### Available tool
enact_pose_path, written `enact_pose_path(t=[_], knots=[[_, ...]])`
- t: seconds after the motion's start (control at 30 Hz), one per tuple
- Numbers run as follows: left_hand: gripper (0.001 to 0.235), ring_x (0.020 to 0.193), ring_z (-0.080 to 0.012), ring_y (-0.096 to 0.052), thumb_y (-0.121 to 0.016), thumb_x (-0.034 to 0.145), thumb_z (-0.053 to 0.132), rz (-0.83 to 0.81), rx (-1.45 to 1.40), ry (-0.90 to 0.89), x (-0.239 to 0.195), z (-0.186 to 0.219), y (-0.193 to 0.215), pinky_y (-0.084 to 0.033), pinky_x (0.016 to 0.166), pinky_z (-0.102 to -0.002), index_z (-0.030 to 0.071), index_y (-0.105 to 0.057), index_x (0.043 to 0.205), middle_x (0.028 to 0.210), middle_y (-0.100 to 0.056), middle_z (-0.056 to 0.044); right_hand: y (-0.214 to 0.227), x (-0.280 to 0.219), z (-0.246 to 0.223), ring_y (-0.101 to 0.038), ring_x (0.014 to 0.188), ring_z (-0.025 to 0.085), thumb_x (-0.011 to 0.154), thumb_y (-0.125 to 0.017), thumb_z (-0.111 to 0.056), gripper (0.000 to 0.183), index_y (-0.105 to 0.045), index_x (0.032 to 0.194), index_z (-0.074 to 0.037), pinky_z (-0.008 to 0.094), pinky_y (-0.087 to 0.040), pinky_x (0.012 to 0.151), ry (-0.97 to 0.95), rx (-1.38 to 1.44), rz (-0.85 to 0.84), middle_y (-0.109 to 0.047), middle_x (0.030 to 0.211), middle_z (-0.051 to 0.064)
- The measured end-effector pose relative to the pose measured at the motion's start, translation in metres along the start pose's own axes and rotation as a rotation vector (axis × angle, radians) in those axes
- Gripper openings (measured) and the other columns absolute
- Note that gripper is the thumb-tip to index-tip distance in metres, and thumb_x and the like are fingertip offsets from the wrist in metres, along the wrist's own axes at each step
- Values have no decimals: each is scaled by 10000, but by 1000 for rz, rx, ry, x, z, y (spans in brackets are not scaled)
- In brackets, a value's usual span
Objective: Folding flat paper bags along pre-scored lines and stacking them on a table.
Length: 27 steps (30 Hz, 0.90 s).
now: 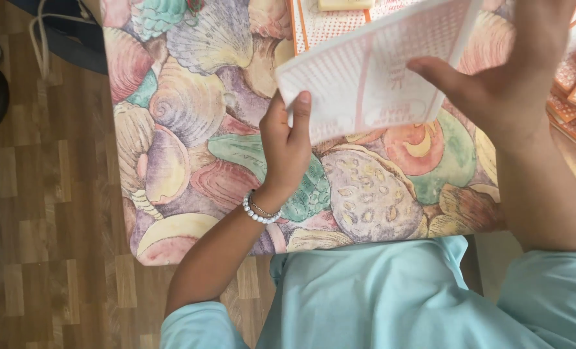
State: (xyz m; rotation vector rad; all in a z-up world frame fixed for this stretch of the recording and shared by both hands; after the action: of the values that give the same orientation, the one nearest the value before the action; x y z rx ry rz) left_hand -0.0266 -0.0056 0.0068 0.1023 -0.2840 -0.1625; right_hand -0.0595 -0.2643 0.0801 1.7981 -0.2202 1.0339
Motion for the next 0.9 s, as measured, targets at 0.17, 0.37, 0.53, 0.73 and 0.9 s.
enact_pose_path(t=[0.17,0.37,0.53,0.73,0.9], knots=[[382,1170,-197,-684,-474,1096,350,3,-29,-139,16,-3,14,-561,976,-319,68,-605,1319,1214,-718,-63,-32,-58,43,-386,1556,471,723,-736,191,1289,-143,1761,-292,561,-359,1397,-376,997,16,-357,1670,434],[378,1047,-163,-636,-471,1074,414,56,-58,-94,16,-14,13,-524,886,-302,88,-504,1263,1149,-642,-55,-61,-69,26,-679,1261,294,952,-779,-2,260,-670,1187,-9,416,-628,1112,-723,835,-19,-681,1293,142],[218,626,-57,-311,-392,1095,296,177,33,-78,9,-20,7,-284,567,-251,135,-395,948,739,-349,44,-56,-67,9,-661,1212,276,986,-748,38,272,-634,1233,44,398,-623,1077,-704,871,35,-670,1236,154],[242,673,-75,-361,-377,1092,343,212,-9,-58,2,-20,-3,-354,623,-268,125,-413,994,777,-377,37,-64,-75,6,-638,1044,143,993,-773,-25,409,-633,1373,26,254,-569,911,-841,742,22,-696,1170,112],[301,889,-151,-591,-383,1100,354,238,-2,-91,1,-25,-4,-497,778,-305,84,-511,1132,982,-589,-43,-68,-84,14,-721,1052,174,1035,-800,-60,56,-750,1039,-35,309,-617,861,-846,585,-2,-749,1090,68]])
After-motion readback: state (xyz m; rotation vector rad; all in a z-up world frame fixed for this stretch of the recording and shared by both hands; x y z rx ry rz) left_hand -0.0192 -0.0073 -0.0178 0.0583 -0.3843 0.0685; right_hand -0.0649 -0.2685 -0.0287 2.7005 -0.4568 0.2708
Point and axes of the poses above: each hand's wrist, its own x-axis towards the middle knuckle, its own y-axis out of the back of the hand, z = x × y, the point moved 1 cm from there along x, towards the middle knuckle
